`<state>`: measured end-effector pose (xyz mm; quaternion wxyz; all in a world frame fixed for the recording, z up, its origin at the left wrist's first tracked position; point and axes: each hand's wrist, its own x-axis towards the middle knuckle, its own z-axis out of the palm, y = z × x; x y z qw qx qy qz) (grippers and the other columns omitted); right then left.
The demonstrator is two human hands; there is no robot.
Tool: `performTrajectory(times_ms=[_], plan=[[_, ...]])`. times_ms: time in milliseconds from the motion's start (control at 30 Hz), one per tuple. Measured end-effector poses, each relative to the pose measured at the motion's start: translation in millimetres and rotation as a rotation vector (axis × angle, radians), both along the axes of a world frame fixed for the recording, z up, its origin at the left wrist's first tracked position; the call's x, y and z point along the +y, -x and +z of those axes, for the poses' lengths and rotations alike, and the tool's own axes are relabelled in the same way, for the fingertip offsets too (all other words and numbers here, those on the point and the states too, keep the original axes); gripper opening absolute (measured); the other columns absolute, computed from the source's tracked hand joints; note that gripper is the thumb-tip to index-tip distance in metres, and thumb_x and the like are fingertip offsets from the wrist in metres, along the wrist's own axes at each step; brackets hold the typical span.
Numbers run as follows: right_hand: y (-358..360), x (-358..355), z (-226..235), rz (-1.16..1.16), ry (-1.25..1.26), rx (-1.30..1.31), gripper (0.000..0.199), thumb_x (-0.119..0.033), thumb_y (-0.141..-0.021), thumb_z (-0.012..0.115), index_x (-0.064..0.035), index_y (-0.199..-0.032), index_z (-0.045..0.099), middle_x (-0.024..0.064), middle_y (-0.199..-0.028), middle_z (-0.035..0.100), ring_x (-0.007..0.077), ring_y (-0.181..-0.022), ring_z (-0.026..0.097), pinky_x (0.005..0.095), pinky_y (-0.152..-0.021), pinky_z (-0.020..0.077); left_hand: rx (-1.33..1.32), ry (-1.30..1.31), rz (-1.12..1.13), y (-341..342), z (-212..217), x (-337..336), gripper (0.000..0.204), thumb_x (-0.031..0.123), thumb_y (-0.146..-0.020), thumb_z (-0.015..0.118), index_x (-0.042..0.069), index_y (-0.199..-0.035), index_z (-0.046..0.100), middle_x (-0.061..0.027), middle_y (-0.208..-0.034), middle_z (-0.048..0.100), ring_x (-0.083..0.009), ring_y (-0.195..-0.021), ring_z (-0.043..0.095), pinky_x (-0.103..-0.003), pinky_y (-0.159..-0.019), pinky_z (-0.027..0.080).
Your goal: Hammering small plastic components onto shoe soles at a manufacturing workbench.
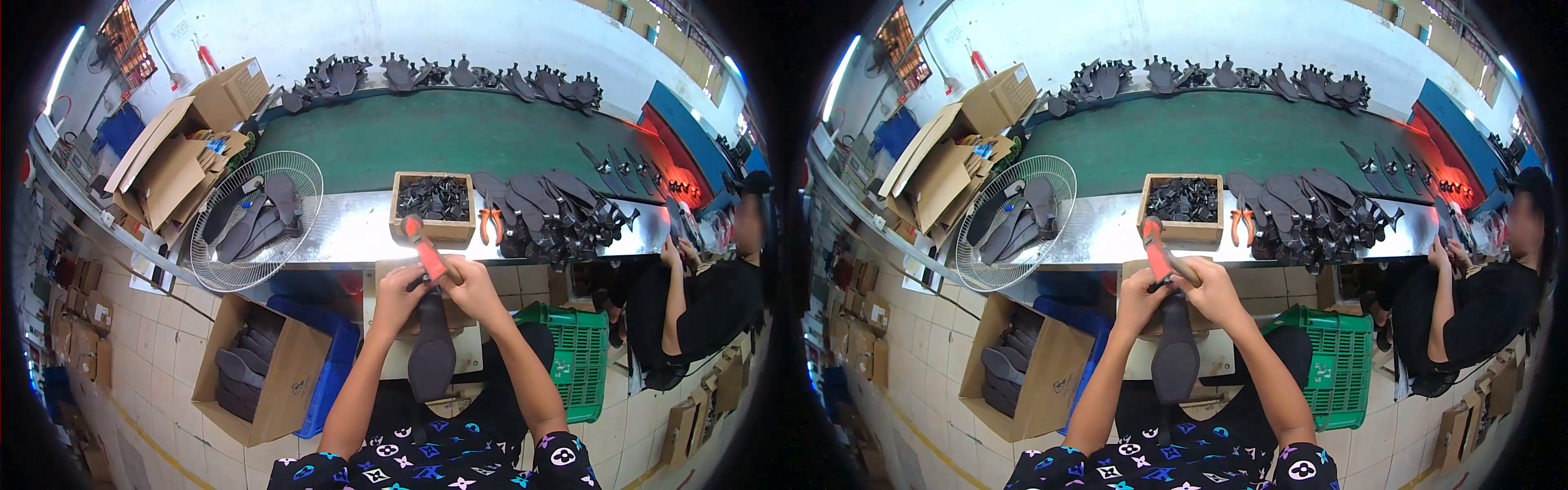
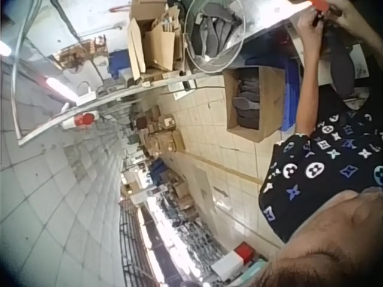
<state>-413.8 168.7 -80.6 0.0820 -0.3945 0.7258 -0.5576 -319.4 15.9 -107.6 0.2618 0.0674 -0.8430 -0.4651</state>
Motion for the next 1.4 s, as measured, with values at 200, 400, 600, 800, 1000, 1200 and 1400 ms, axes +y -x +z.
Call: performTrajectory(times_ms=[200, 400, 600, 800, 1000, 1200, 1400], plan=[[-14, 4, 23, 0.013, -0.157, 0.277, 0.024, 0.000, -0.079, 0.067, -0.0022, -0.103, 0.067, 0.0125, -0.105, 0.067, 0.0355, -0.090, 0.065, 0.0379, -0.077, 0.0528, -0.067, -0.129, -0.003, -5, -4, -4, 0.030, 0.007, -0.076, 0.079, 0.001, -0.105, 0.070, -0.0128, -0.098, 0.074, -0.0296, -0.089, 0.071, -0.035, -0.079, 0.055], [-26, 6, 33, -0.086, -0.292, 0.343, 0.021, -0.005, -0.082, 0.070, -0.0030, -0.102, 0.065, 0.0137, -0.096, 0.067, 0.0323, -0.082, 0.067, 0.0379, -0.070, 0.0521, -0.020, -0.184, -0.046, 2, -18, -19, 0.025, 0.002, -0.079, 0.076, -0.002, -0.103, 0.070, -0.0088, -0.088, 0.072, -0.0098, -0.081, 0.067, -0.029, -0.072, 0.054], [-84, 39, 48, -0.263, -0.106, -0.190, 0.025, -0.012, -0.096, 0.063, 0.0059, -0.112, 0.055, 0.0213, -0.082, 0.066, 0.0347, -0.073, 0.069, 0.0389, -0.066, 0.0524, -0.054, -0.454, -0.189, -2, -2, -14, 0.024, -0.003, -0.082, 0.072, -0.005, -0.107, 0.073, -0.0064, -0.098, 0.072, -0.0097, -0.084, 0.066, -0.023, -0.075, 0.054], [-93, 56, 46, -0.203, 0.002, 0.315, 0.043, -0.010, -0.098, 0.059, 0.0074, -0.136, 0.048, 0.0292, -0.100, 0.065, 0.0414, -0.086, 0.068, 0.0428, -0.074, 0.0536, -0.032, -0.542, -0.192, 0, -7, -13, 0.025, -0.003, -0.081, 0.073, -0.004, -0.106, 0.074, -0.0067, -0.100, 0.073, -0.0107, -0.088, 0.067, -0.023, -0.077, 0.054], [-99, 59, 94, -0.216, -0.074, 0.426, 0.043, -0.004, -0.094, 0.063, 0.0082, -0.134, 0.051, 0.0254, -0.099, 0.067, 0.0386, -0.087, 0.069, 0.0423, -0.073, 0.0546, -0.081, -0.352, -0.144, -7, -6, -16, 0.044, 0.011, -0.079, 0.080, -0.004, -0.118, 0.067, -0.0095, -0.106, 0.073, -0.0186, -0.096, 0.068, -0.031, -0.086, 0.053], [-98, 53, 49, -0.201, -0.258, 0.343, 0.045, -0.003, -0.092, 0.064, 0.0071, -0.134, 0.051, 0.0266, -0.109, 0.067, 0.0376, -0.094, 0.070, 0.0409, -0.078, 0.0557, -0.217, 0.227, -0.052, -16, 1, -16, 0.100, 0.051, -0.079, 0.074, 0.006, -0.155, 0.027, -0.0049, -0.137, 0.061, -0.0285, -0.139, 0.044, -0.059, -0.121, 0.003], [-107, 75, 116, -0.208, -0.070, 0.446, 0.045, -0.011, -0.098, 0.060, 0.0044, -0.139, 0.049, 0.0134, -0.079, 0.063, 0.0190, -0.064, 0.060, 0.0311, -0.060, 0.0510, -0.319, 0.187, -0.047, -18, -6, -22, 0.105, 0.050, -0.079, 0.075, 0.011, -0.158, 0.018, 0.0012, -0.141, 0.058, -0.0254, -0.144, 0.037, -0.061, -0.120, -0.001]])
